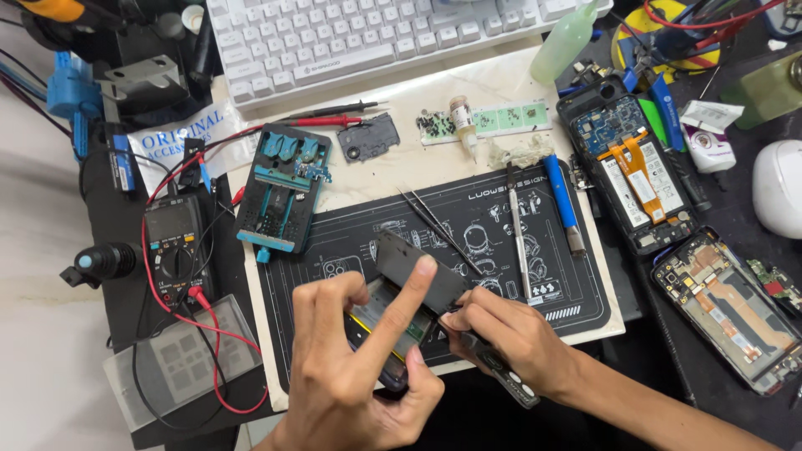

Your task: The person removes the back cover of a phone using a thin prying tool and then unscrews the internal shielding plate with a blue-handled screwdriver.

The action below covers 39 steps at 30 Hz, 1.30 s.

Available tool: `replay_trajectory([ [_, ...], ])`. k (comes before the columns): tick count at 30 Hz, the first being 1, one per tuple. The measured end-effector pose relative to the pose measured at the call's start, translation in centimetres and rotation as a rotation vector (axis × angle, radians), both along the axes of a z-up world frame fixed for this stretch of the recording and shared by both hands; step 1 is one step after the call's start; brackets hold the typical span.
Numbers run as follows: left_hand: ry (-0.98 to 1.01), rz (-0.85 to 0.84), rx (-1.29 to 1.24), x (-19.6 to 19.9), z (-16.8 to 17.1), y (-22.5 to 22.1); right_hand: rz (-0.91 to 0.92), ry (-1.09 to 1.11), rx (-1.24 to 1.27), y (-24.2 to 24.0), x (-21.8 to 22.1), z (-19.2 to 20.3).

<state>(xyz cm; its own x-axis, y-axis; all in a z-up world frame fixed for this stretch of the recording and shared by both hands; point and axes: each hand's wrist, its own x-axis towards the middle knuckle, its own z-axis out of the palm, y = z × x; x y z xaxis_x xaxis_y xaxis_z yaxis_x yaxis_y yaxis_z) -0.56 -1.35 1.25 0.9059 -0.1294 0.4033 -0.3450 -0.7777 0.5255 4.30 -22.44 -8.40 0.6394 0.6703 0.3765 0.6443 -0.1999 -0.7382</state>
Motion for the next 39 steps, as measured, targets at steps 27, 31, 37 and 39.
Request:
replay_trajectory([
  [27, 0.051, -0.029, -0.363, 2.5, -1.7, 5.1, 0.044, -0.102, 0.063, 0.9, -0.2, -0.9],
  [31, 0.139, 0.079, -0.770, 3.7, -4.5, 3.9, 0.029, 0.014, 0.115, 1.5, -0.2, -0.4],
  [37, 0.101, 0.177, -0.932, 4.6, -7.0, 0.1, -0.125, 0.204, 0.159, 2.8, 0.6, 1.6],
  [39, 0.192, 0.228, -0.950, 4.7, -6.9, 0.2, -0.089, 0.229, 0.140, 2.7, 0.8, 2.1],
])
